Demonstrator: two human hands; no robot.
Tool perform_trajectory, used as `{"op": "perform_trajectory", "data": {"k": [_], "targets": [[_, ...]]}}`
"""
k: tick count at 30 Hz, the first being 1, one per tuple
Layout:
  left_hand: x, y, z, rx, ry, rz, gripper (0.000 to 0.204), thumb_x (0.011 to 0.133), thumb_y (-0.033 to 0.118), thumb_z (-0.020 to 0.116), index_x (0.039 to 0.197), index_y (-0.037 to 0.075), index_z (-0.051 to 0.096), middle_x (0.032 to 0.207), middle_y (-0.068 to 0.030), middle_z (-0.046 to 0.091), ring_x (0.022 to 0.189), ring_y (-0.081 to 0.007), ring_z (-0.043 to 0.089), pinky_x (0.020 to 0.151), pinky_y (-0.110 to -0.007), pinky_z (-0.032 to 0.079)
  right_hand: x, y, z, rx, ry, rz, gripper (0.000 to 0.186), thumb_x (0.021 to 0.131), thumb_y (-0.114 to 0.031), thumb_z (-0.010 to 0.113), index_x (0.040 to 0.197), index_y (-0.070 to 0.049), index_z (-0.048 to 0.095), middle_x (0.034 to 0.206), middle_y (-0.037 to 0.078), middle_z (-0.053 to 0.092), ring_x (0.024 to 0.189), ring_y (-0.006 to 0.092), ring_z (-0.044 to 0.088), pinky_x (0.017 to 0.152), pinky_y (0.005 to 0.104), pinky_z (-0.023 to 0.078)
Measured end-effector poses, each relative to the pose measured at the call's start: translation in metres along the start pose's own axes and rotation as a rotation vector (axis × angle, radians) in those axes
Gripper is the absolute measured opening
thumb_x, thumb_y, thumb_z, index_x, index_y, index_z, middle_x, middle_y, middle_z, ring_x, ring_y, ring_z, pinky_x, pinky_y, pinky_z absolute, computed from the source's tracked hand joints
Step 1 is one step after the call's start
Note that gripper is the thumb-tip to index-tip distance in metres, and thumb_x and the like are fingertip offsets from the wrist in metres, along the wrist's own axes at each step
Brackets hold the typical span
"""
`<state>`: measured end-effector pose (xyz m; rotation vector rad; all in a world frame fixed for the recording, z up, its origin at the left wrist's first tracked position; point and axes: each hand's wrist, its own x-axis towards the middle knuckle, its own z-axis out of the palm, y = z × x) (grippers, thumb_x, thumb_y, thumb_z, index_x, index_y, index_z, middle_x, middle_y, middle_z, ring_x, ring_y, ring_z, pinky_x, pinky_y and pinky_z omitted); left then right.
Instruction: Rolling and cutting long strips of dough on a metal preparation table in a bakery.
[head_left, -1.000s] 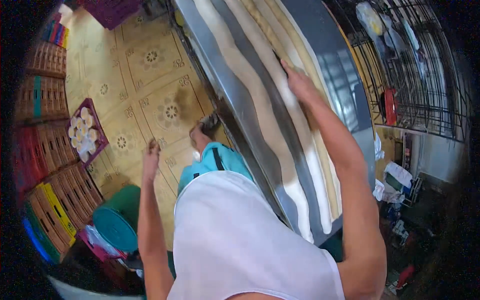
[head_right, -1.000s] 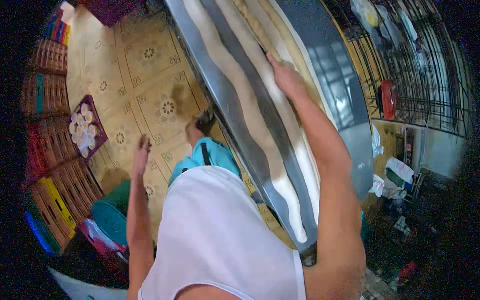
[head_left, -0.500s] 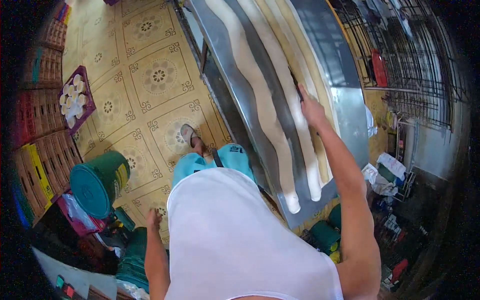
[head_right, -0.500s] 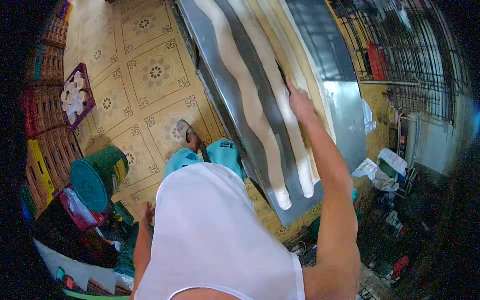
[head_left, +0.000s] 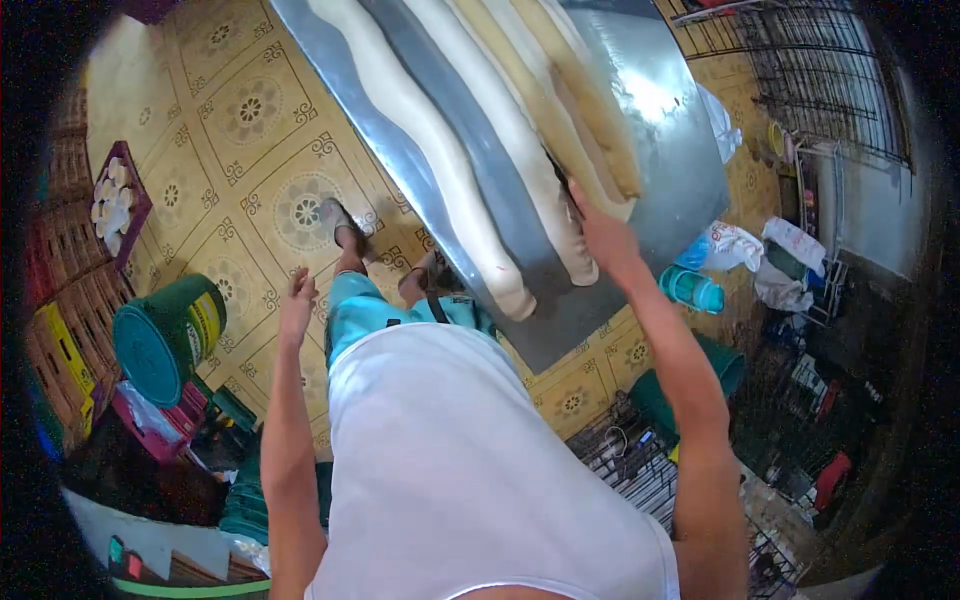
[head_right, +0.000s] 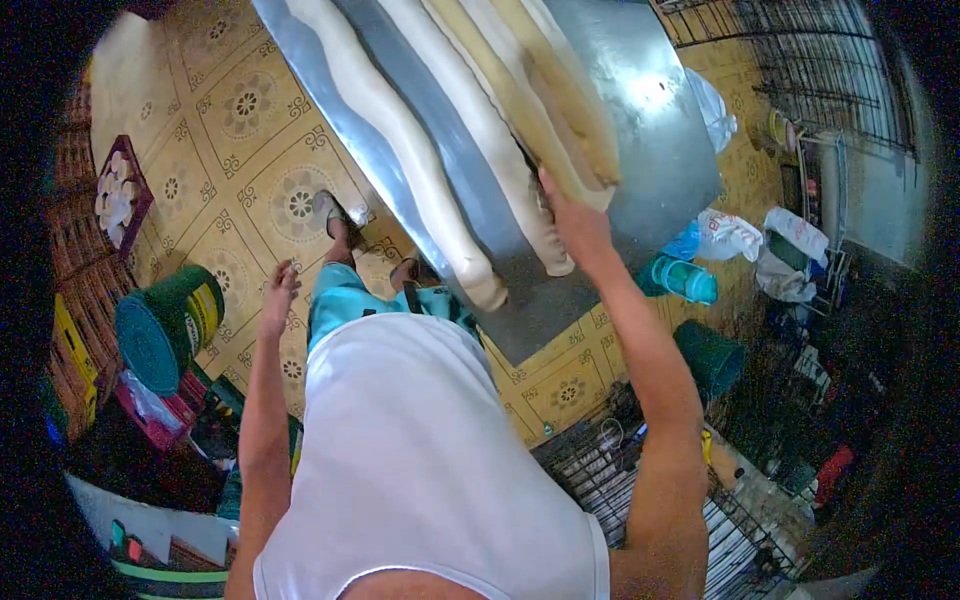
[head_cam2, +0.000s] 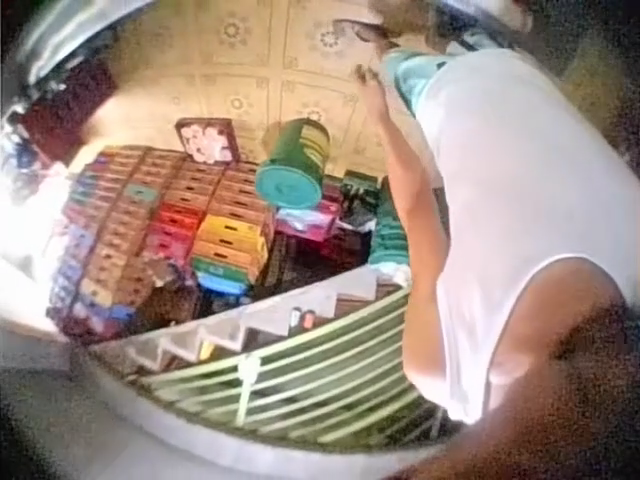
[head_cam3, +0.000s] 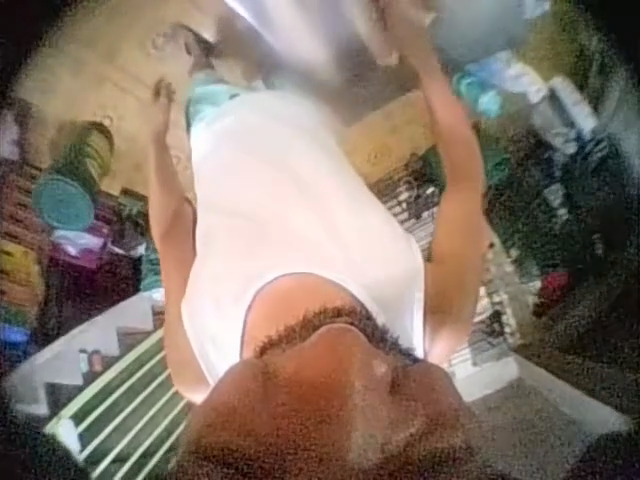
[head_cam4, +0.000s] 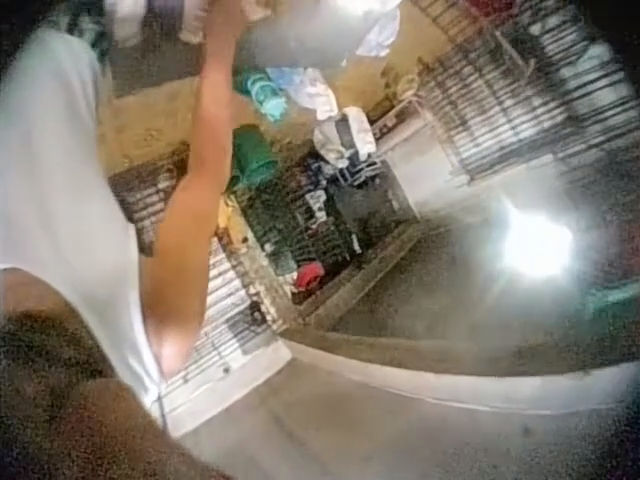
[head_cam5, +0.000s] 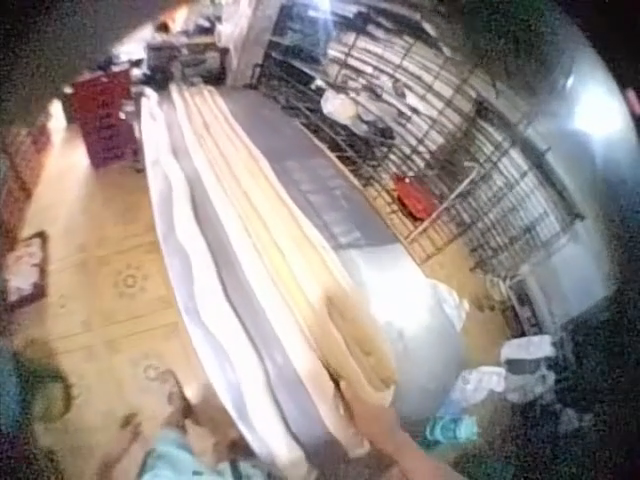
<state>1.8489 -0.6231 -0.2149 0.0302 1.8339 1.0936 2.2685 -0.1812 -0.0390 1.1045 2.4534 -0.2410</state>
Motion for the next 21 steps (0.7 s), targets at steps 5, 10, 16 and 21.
{"op": "perform_trajectory", "data": {"k": [5, 10, 16, 21], "targets": [[-0.007, 0.02, 0.019, 0.182, -0.057, 0.096, 0.052, 0.106, 0.028, 0.061, 0.149, 0.001, 0.052, 0.107, -0.0016, 0.064, 0.088, -0.0113, 0.058, 0.073, -0.026, 0.048, -0.129, 0.06, 0.055, -0.005, -0.072, 0.034, 0.08, 0.1, -0.017, 0.06, 0.169, -0.034, 0.023, 0.086, 0.019, 0.071, 0.074, 0.0393, 0.071, 0.064, 0.053, 0.054], [-0.019, -0.079, -0.019, 0.295, -0.028, -0.008, 0.047, 0.106, 0.027, 0.06, 0.146, 0.003, 0.055, 0.102, -0.0039, 0.067, 0.078, -0.0139, 0.061, 0.067, -0.03, 0.051, -0.217, 0.091, 0.09, -0.04, 0.054, -0.059, 0.079, 0.1, -0.016, 0.061, 0.169, -0.034, 0.025, 0.092, 0.023, 0.071, 0.072, 0.043, 0.069, 0.064, 0.0529, 0.054], [-0.032, -0.091, -0.04, 0.458, -0.019, -0.286, 0.045, 0.106, 0.028, 0.06, 0.147, 0.009, 0.055, 0.108, -0.0082, 0.067, 0.084, -0.0168, 0.064, 0.072, -0.034, 0.057, -0.154, 0.12, 0.1, 0.432, 0.415, 0.397, 0.073, 0.103, -0.013, 0.057, 0.168, -0.027, 0.027, 0.09, 0.025, 0.07, 0.083, 0.0471, 0.068, 0.071, 0.0577, 0.053], [0.021, 0.044, 0.016, 0.556, 0.028, 0.365, 0.045, 0.105, 0.013, 0.059, 0.147, 0.002, 0.053, 0.125, -0.0129, 0.067, 0.107, -0.0244, 0.066, 0.095, -0.037, 0.054, -0.044, 0.14, 0.039, 0.243, 0.546, 0.561, 0.065, 0.1, -0.013, 0.062, 0.161, -0.021, 0.042, 0.123, 0.026, 0.063, 0.104, 0.0472, 0.065, 0.083, 0.0578, 0.053]]}}
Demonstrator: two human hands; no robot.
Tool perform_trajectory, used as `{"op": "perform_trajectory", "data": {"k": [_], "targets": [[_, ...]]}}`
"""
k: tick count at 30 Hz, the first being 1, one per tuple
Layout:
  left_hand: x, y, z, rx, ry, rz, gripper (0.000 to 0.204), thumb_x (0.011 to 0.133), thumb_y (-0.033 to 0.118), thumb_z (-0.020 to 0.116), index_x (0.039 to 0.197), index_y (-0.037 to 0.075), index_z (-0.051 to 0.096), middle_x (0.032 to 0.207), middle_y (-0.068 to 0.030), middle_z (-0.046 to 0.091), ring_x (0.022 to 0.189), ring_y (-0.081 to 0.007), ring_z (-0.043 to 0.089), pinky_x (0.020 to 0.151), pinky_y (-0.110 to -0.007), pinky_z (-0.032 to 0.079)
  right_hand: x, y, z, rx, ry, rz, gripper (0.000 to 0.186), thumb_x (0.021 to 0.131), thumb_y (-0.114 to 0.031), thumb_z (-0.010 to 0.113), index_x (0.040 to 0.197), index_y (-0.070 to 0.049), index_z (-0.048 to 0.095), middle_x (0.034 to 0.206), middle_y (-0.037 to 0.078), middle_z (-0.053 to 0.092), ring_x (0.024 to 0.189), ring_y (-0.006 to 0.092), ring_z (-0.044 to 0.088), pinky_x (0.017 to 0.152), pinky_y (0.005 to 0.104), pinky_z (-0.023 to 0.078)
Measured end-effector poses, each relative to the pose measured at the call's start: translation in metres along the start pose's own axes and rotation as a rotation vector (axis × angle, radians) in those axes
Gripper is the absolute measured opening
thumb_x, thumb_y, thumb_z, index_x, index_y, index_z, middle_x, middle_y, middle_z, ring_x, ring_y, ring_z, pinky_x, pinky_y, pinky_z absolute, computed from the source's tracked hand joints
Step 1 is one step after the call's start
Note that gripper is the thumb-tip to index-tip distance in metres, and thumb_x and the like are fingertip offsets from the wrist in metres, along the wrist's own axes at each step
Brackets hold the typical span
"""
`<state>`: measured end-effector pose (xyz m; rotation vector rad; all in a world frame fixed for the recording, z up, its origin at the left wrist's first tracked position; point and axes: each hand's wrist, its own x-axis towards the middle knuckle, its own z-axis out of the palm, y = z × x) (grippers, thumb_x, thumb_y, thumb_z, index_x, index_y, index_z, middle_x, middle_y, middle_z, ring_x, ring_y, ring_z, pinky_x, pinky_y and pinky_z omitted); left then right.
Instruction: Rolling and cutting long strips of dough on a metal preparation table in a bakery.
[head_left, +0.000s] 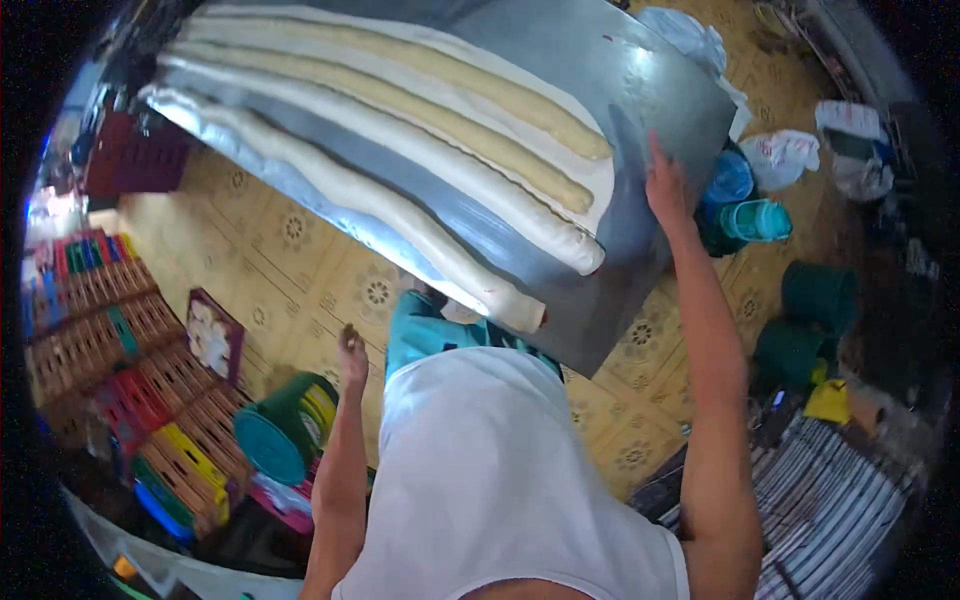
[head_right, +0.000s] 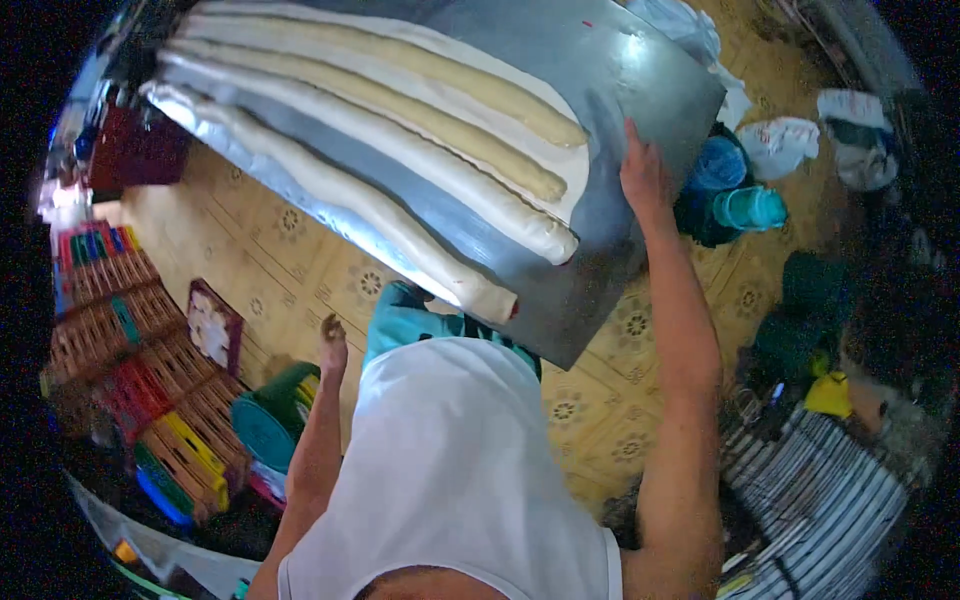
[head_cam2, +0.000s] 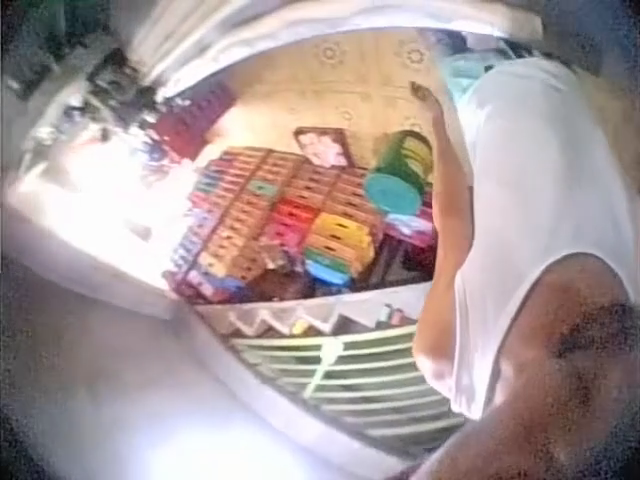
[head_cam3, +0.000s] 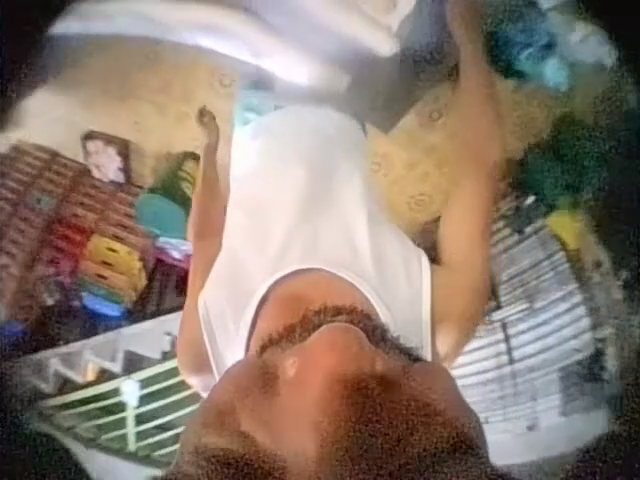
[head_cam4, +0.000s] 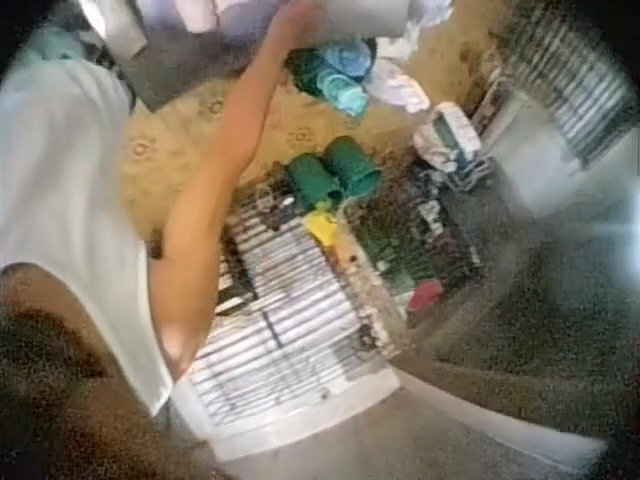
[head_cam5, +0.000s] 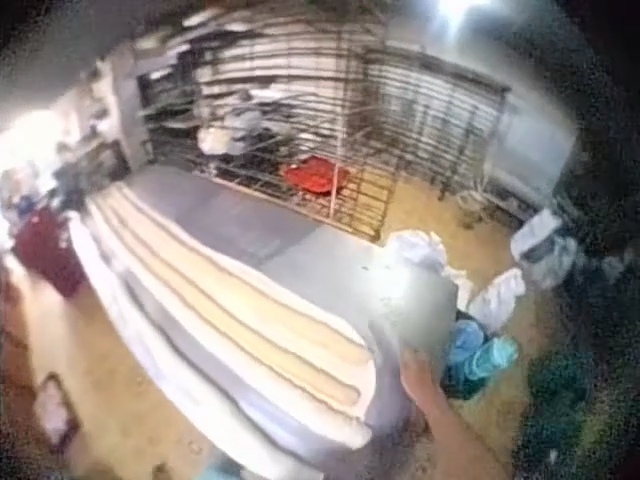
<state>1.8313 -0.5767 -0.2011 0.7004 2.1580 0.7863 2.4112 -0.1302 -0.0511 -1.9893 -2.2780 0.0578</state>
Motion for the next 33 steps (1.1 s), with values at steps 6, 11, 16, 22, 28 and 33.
{"op": "perform_trajectory", "data": {"k": [6, 11, 16, 22, 28, 33], "targets": [[0.063, 0.31, 0.059, 0.221, -0.214, 0.799, 0.047, 0.095, 0.004, 0.064, 0.142, 0.001, 0.06, 0.135, -0.0216, 0.065, 0.127, -0.0358, 0.061, 0.111, -0.042, 0.046, -0.048, -0.071, -0.01, 0.243, 0.241, -0.064, 0.049, 0.097, -0.016, 0.067, 0.143, -0.004, 0.059, 0.133, 0.025, 0.063, 0.12, 0.0482, 0.061, 0.102, 0.0514, 0.052], [0.082, 0.377, 0.147, 0.487, -0.621, 1.37, 0.067, 0.088, 0.026, 0.077, 0.149, 0.009, 0.054, 0.147, -0.0165, 0.058, 0.137, -0.0397, 0.052, 0.122, -0.055, 0.035, -0.161, -0.169, 0.001, 0.205, 0.11, -0.013, 0.065, 0.092, -0.027, 0.074, 0.15, -0.005, 0.052, 0.145, 0.02, 0.056, 0.133, 0.0434, 0.052, 0.112, 0.0566, 0.04], [0.097, 0.391, 0.187, 0.802, -0.71, 1.636, 0.079, 0.089, 0.048, 0.075, 0.155, 0.015, 0.047, 0.151, -0.0091, 0.05, 0.145, -0.0349, 0.041, 0.125, -0.055, 0.027, -0.16, -0.178, 0.031, 0.086, 0.148, 0.072, 0.067, 0.089, -0.033, 0.077, 0.148, -0.01, 0.055, 0.145, 0.014, 0.054, 0.129, 0.0391, 0.054, 0.112, 0.0612, 0.037], [0.119, 0.418, 0.223, 0.87, -0.728, 1.625, 0.075, 0.085, 0.052, 0.077, 0.148, 0.017, 0.055, 0.144, -0.0061, 0.054, 0.137, -0.0281, 0.049, 0.117, -0.05, 0.037, -0.124, -0.137, 0.032, 0.079, -0.011, -0.037, 0.065, 0.082, -0.043, 0.081, 0.137, -0.013, 0.061, 0.134, 0.01, 0.061, 0.122, 0.0369, 0.058, 0.099, 0.0565, 0.045], [0.132, 0.454, 0.223, 0.748, -1.049, 1.117, 0.067, 0.092, 0.065, 0.067, 0.124, 0.006, 0.072, 0.113, -0.0228, 0.073, 0.11, -0.0388, 0.069, 0.098, -0.053, 0.051, -0.107, -0.138, -0.002, 0.349, -0.065, 0.025, 0.055, 0.093, -0.048, 0.073, 0.13, -0.008, 0.066, 0.125, 0.015, 0.064, 0.12, 0.0393, 0.06, 0.097, 0.0519, 0.051], [0.114, 0.407, 0.184, 1.095, -1.336, 1.085, 0.076, 0.094, 0.069, 0.061, 0.136, 0.006, 0.068, 0.11, -0.0264, 0.073, 0.109, -0.0432, 0.069, 0.098, -0.054, 0.051, -0.164, -0.186, 0.003, 0.352, -0.263, 0.017, 0.062, 0.097, -0.051, 0.066, 0.137, -0.004, 0.063, 0.133, 0.021, 0.06, 0.122, 0.0424, 0.057, 0.097, 0.054, 0.048]]}}
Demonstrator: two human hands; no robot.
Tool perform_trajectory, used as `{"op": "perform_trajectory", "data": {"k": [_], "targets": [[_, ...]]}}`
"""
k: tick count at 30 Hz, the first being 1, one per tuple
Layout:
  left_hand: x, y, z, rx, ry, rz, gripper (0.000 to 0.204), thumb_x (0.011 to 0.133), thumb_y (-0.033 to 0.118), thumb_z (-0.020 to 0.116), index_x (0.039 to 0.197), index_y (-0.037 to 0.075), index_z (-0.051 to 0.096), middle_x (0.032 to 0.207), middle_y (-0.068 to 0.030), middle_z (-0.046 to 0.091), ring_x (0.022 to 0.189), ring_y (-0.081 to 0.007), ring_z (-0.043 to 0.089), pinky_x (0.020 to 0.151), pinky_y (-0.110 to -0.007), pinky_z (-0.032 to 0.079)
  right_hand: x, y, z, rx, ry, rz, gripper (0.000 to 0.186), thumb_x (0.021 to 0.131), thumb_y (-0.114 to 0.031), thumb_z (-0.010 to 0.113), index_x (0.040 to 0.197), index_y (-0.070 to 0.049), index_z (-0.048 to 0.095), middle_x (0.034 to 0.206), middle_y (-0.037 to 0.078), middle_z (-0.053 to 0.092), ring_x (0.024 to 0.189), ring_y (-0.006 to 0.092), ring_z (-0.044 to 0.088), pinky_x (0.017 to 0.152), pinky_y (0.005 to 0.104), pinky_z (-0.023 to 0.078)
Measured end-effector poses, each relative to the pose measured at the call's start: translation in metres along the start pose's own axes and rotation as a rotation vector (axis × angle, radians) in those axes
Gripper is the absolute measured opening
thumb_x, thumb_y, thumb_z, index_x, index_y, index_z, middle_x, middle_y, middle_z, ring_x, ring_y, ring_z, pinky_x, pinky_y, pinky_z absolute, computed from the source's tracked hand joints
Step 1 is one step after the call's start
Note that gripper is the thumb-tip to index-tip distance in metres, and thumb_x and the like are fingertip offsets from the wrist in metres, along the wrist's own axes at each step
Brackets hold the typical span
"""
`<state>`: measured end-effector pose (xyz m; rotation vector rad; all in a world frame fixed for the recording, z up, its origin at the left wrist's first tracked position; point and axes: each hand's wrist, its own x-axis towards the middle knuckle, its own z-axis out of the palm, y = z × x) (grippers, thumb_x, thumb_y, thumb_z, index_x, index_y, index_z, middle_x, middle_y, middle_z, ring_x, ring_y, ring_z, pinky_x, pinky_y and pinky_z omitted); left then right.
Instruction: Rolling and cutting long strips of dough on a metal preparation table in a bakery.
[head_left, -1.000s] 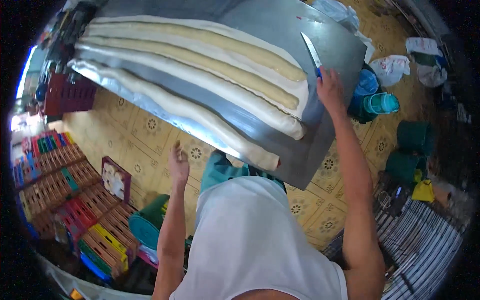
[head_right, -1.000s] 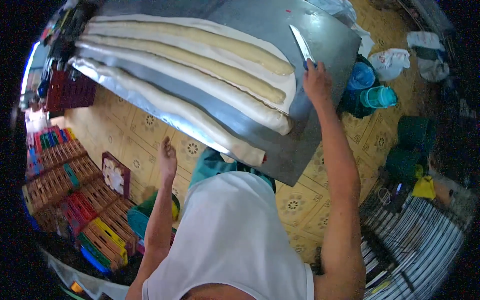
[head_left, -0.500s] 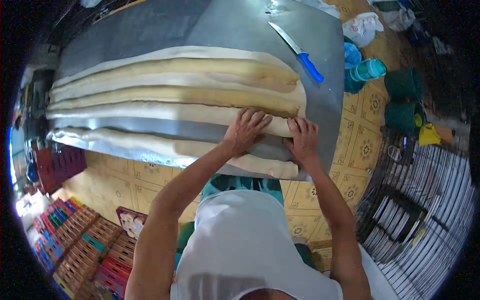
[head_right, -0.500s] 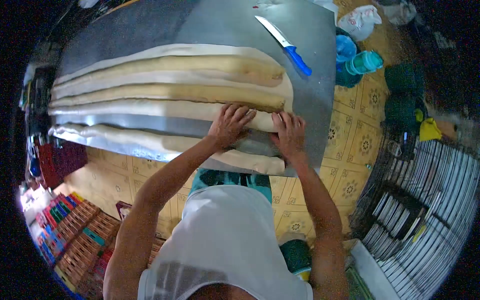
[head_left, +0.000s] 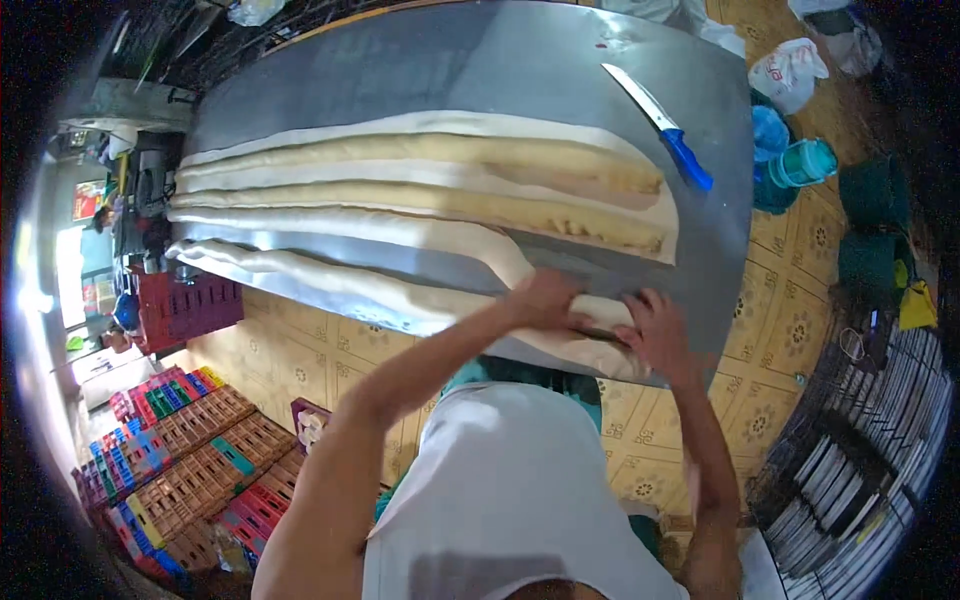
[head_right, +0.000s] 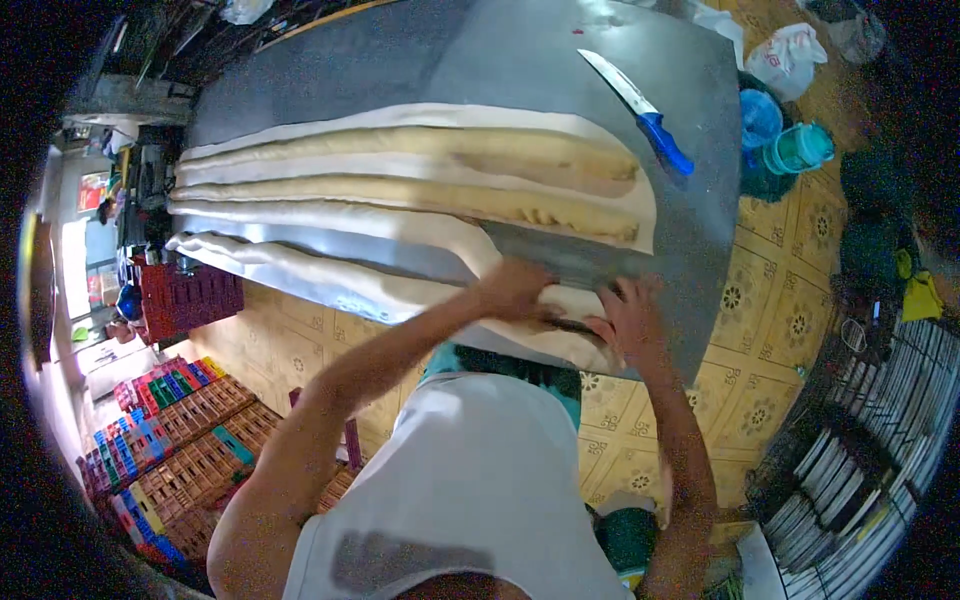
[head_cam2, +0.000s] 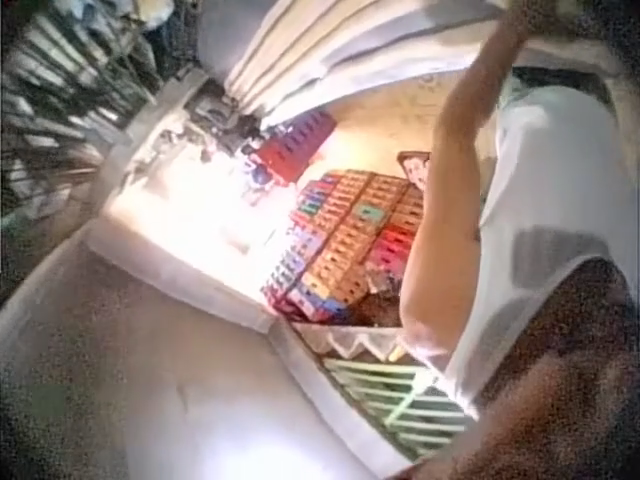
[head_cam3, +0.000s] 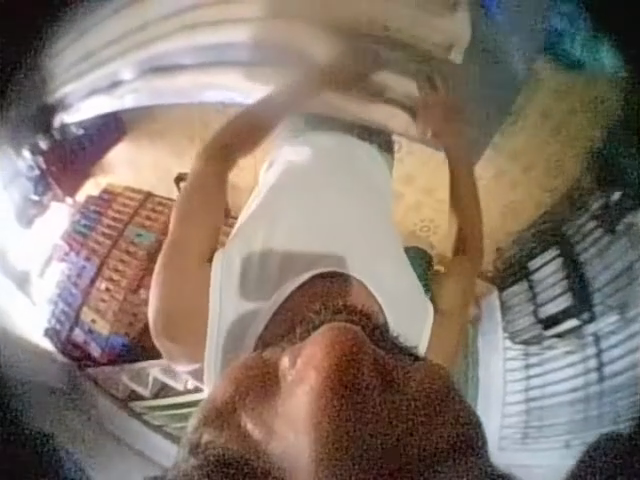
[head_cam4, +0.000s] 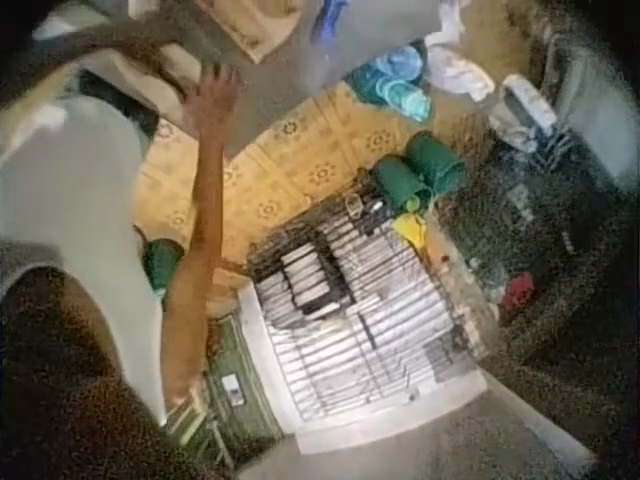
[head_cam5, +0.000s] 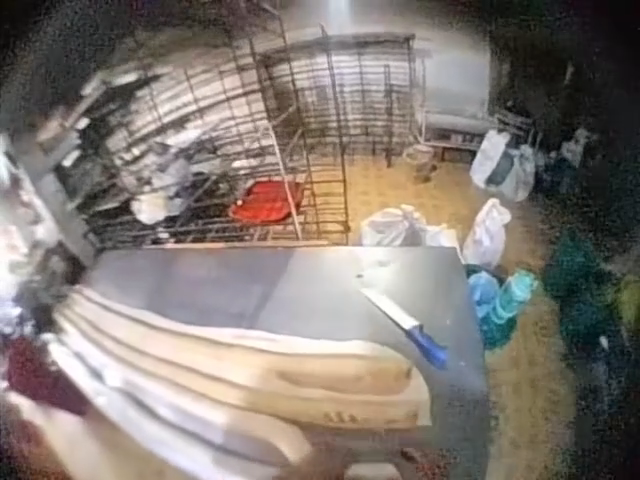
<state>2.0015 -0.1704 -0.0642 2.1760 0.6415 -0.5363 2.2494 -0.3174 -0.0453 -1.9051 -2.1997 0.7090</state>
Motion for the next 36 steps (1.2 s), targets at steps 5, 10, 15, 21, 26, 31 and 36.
{"op": "perform_trajectory", "data": {"k": [5, 10, 15, 21, 26, 31, 36], "targets": [[-0.034, -0.018, 0.001, -0.058, 0.73, 0.281, 0.079, 0.087, 0.049, 0.079, 0.152, 0.012, 0.052, 0.137, -0.0183, 0.058, 0.132, -0.0416, 0.051, 0.113, -0.057, 0.04, -0.004, -0.05, 0.021, -0.062, 0.362, 0.115, 0.062, 0.096, -0.038, 0.067, 0.145, -0.001, 0.056, 0.141, 0.024, 0.055, 0.127, 0.0457, 0.053, 0.104, 0.0577, 0.043], [-0.109, -0.114, 0.0, -0.04, 0.811, 0.155, 0.087, 0.079, 0.036, 0.087, 0.153, 0.01, 0.049, 0.142, -0.0181, 0.055, 0.135, -0.0412, 0.049, 0.117, -0.057, 0.035, 0.079, -0.149, 0.066, 0.135, 0.482, 0.115, 0.069, 0.091, -0.027, 0.074, 0.15, 0.0, 0.049, 0.145, 0.025, 0.053, 0.129, 0.0473, 0.052, 0.108, 0.0599, 0.041], [-0.176, -0.219, -0.032, 0.266, 0.744, -0.096, 0.086, 0.081, 0.037, 0.085, 0.155, 0.015, 0.048, 0.148, -0.0143, 0.051, 0.138, -0.039, 0.045, 0.118, -0.059, 0.033, 0.181, -0.238, 0.096, -0.048, 0.424, 0.111, 0.075, 0.088, -0.034, 0.077, 0.152, -0.004, 0.049, 0.149, 0.02, 0.052, 0.136, 0.0428, 0.049, 0.11, 0.06, 0.038], [-0.174, -0.265, -0.053, 0.33, 0.695, 0.071, 0.07, 0.084, 0.048, 0.078, 0.145, 0.02, 0.059, 0.141, -0.0063, 0.057, 0.136, -0.0302, 0.05, 0.116, -0.051, 0.036, 0.207, -0.236, 0.102, -0.207, 0.336, 0.193, 0.073, 0.086, -0.042, 0.079, 0.149, -0.014, 0.055, 0.142, 0.014, 0.056, 0.129, 0.0382, 0.052, 0.106, 0.0566, 0.041], [-0.151, -0.288, -0.068, 0.332, 0.747, 0.124, 0.059, 0.083, 0.052, 0.08, 0.132, 0.022, 0.066, 0.124, -0.004, 0.062, 0.121, -0.0311, 0.059, 0.107, -0.05, 0.045, 0.226, -0.195, 0.095, -0.138, 0.236, 0.056, 0.066, 0.085, -0.042, 0.082, 0.142, -0.014, 0.062, 0.128, 0.013, 0.06, 0.112, 0.0366, 0.059, 0.094, 0.0506, 0.051], [-0.151, -0.298, -0.085, -0.166, 0.408, 0.139, 0.061, 0.091, 0.06, 0.071, 0.122, 0.008, 0.073, 0.102, -0.0196, 0.07, 0.105, -0.0385, 0.069, 0.095, -0.05, 0.053, 0.222, -0.202, 0.057, 0.555, 0.083, 0.157, 0.055, 0.087, -0.04, 0.081, 0.129, -0.007, 0.069, 0.108, 0.017, 0.067, 0.1, 0.0387, 0.063, 0.087, 0.0486, 0.053], [-0.192, -0.273, -0.044, 0.064, 0.113, 0.081, 0.068, 0.094, 0.062, 0.067, 0.132, 0.006, 0.067, 0.124, -0.0229, 0.067, 0.115, -0.0408, 0.064, 0.102, -0.054, 0.049, 0.195, -0.223, 0.097, 0.106, -0.09, -0.011, 0.06, 0.089, -0.043, 0.078, 0.136, -0.007, 0.065, 0.12, 0.018, 0.063, 0.115, 0.0395, 0.061, 0.095, 0.052, 0.049]]}}
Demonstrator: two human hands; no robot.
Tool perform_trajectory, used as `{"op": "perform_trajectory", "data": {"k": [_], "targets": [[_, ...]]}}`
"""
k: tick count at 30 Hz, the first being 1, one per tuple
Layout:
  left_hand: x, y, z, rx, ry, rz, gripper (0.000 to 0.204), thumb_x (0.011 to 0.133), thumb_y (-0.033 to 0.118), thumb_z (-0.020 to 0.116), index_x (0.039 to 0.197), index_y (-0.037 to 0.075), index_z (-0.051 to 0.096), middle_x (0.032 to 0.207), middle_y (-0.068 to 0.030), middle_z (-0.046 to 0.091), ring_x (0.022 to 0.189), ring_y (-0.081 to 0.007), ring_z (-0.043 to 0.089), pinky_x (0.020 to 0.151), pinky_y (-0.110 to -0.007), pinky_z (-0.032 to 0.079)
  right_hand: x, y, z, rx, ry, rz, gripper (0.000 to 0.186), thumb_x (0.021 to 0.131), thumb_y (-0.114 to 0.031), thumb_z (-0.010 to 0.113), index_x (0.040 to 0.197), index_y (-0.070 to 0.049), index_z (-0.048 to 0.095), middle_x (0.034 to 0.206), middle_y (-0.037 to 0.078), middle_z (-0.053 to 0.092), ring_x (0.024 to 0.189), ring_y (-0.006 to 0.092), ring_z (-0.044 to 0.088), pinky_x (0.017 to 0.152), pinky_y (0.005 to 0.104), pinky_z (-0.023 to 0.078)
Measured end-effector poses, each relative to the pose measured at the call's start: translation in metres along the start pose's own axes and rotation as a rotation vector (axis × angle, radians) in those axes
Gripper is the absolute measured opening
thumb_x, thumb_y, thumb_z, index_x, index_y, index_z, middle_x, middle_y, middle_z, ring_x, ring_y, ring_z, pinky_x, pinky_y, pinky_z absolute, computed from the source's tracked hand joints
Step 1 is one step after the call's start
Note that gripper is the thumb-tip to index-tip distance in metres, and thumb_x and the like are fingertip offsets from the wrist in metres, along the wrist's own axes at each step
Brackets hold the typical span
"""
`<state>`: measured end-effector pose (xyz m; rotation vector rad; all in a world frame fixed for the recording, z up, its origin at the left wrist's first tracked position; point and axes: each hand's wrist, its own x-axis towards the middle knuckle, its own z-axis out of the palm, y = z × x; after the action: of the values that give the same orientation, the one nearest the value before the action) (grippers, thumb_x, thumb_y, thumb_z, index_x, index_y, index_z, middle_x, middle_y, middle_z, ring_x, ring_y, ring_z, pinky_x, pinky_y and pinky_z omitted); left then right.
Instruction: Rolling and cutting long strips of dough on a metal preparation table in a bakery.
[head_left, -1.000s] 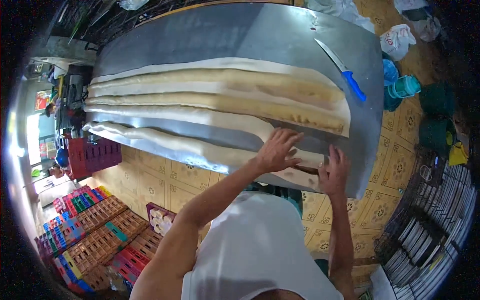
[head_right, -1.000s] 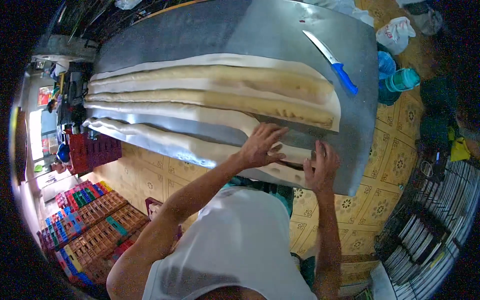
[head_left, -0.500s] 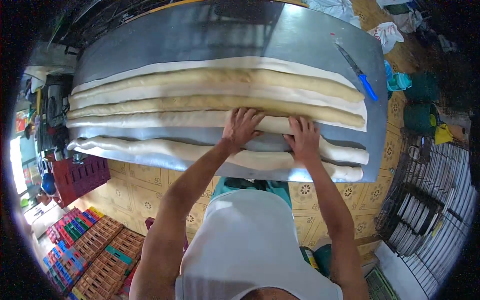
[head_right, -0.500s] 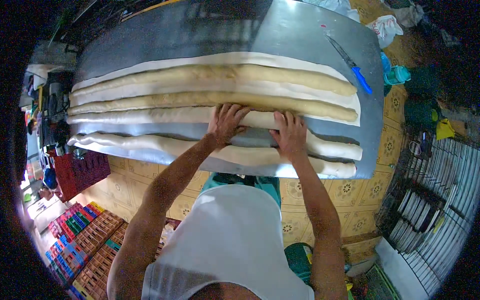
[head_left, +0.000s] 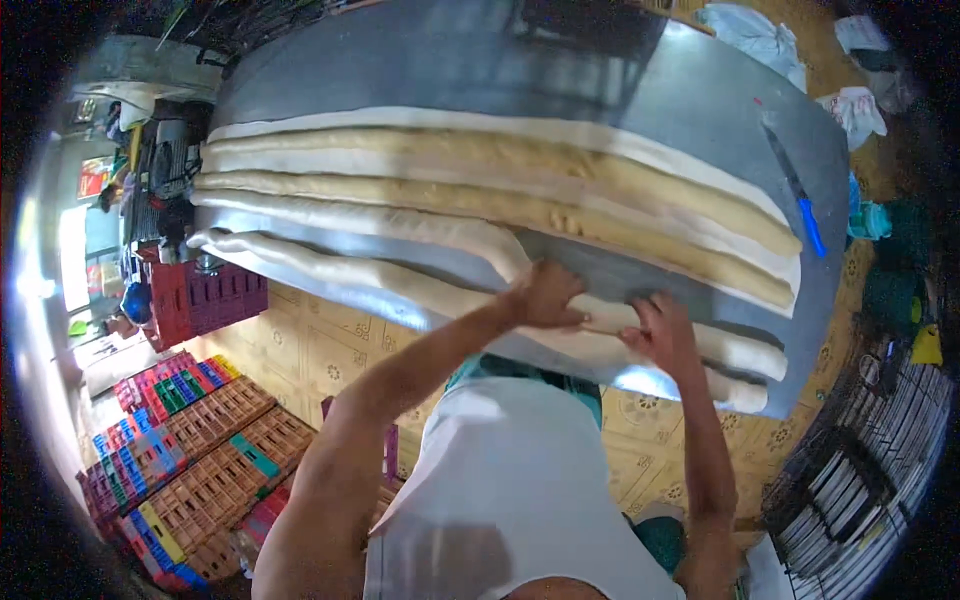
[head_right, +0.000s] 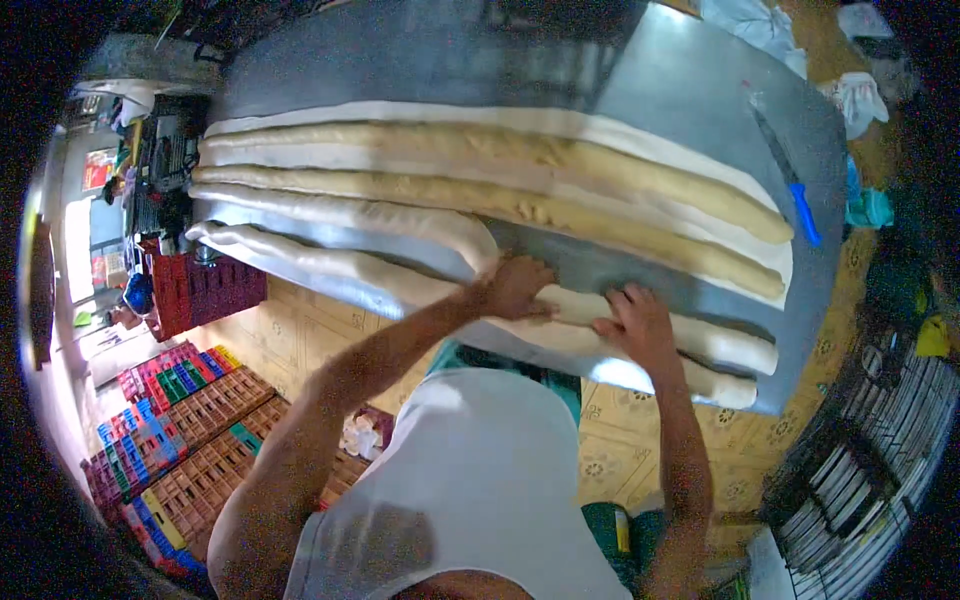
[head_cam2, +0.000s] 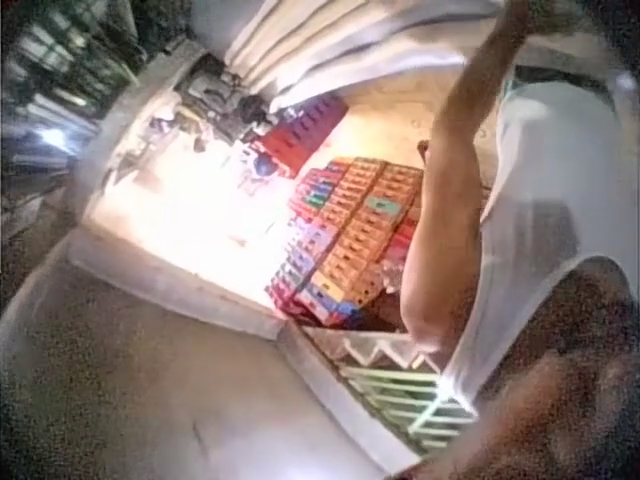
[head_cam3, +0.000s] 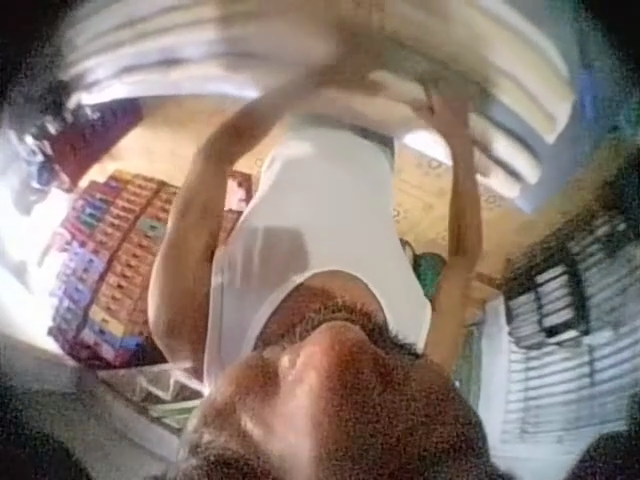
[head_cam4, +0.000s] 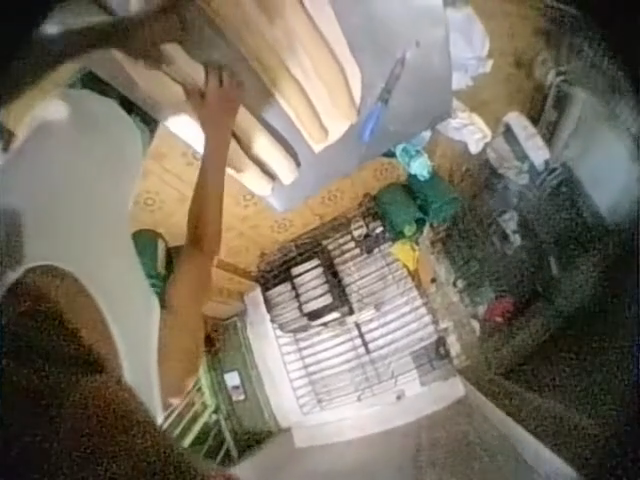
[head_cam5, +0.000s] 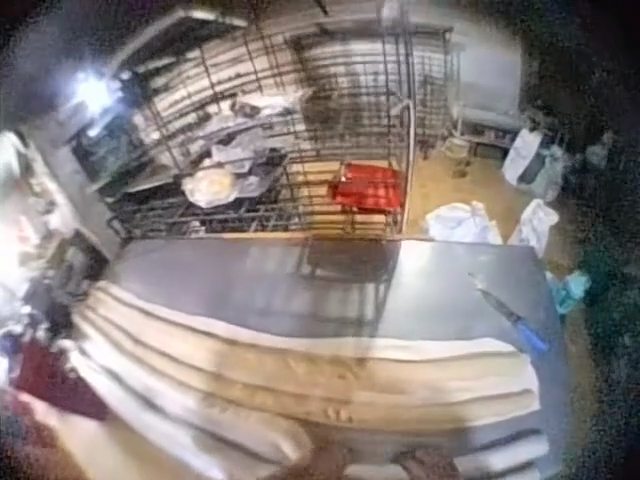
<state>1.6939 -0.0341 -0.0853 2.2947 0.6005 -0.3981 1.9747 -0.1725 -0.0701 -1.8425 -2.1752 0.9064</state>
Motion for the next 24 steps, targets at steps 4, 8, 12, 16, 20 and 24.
{"op": "perform_trajectory", "data": {"k": [4, 8, 12, 16, 20, 24], "targets": [[-0.032, -0.012, -0.004, 0.08, 0.526, 0.21, 0.081, 0.086, 0.059, 0.075, 0.148, 0.011, 0.055, 0.138, -0.0181, 0.057, 0.126, -0.0424, 0.053, 0.108, -0.058, 0.043, 0.008, -0.042, -0.007, 0.115, 0.303, 0.055, 0.055, 0.092, -0.032, 0.074, 0.139, -0.005, 0.061, 0.128, 0.02, 0.063, 0.117, 0.0432, 0.059, 0.099, 0.055, 0.047], [-0.08, -0.068, -0.002, -0.144, 0.762, 0.094, 0.08, 0.082, 0.048, 0.083, 0.149, 0.013, 0.054, 0.142, -0.0183, 0.056, 0.127, -0.043, 0.053, 0.113, -0.06, 0.038, 0.067, -0.121, 0.025, 0.231, 0.38, 0.118, 0.06, 0.089, -0.022, 0.074, 0.143, -0.003, 0.057, 0.14, 0.025, 0.058, 0.126, 0.0454, 0.056, 0.106, 0.0544, 0.046], [-0.151, -0.138, -0.032, 0.24, 0.825, -0.204, 0.078, 0.079, 0.035, 0.085, 0.147, 0.014, 0.056, 0.14, -0.0148, 0.058, 0.131, -0.0383, 0.051, 0.112, -0.057, 0.038, 0.152, -0.205, 0.077, 0.073, 0.501, -0.07, 0.071, 0.086, -0.02, 0.078, 0.149, -0.002, 0.051, 0.151, 0.024, 0.05, 0.138, 0.0446, 0.05, 0.11, 0.0553, 0.044], [-0.181, -0.204, -0.067, 0.227, 0.6, -0.122, 0.074, 0.082, 0.041, 0.081, 0.148, 0.016, 0.056, 0.14, -0.012, 0.057, 0.133, -0.0358, 0.049, 0.114, -0.055, 0.037, 0.202, -0.253, 0.092, -0.15, 0.364, 0.082, 0.085, 0.084, -0.032, 0.082, 0.156, -0.006, 0.043, 0.156, 0.021, 0.045, 0.137, 0.0433, 0.047, 0.112, 0.0598, 0.037], [-0.169, -0.222, -0.075, 0.295, 0.527, 0.009, 0.067, 0.087, 0.049, 0.077, 0.145, 0.02, 0.058, 0.14, -0.0094, 0.056, 0.133, -0.0338, 0.05, 0.113, -0.052, 0.039, 0.209, -0.254, 0.083, -0.245, 0.286, 0.229, 0.079, 0.087, -0.038, 0.081, 0.154, -0.013, 0.047, 0.148, 0.017, 0.05, 0.128, 0.0427, 0.051, 0.108, 0.0586, 0.04], [-0.151, -0.246, -0.081, 0.218, 0.609, 0.043, 0.056, 0.091, 0.056, 0.073, 0.131, 0.016, 0.069, 0.12, -0.0107, 0.069, 0.115, -0.03, 0.065, 0.103, -0.048, 0.049, 0.227, -0.223, 0.083, -0.379, 0.278, 0.115, 0.067, 0.092, -0.038, 0.078, 0.15, -0.013, 0.054, 0.147, 0.017, 0.054, 0.125, 0.041, 0.058, 0.099, 0.0532, 0.051]]}}
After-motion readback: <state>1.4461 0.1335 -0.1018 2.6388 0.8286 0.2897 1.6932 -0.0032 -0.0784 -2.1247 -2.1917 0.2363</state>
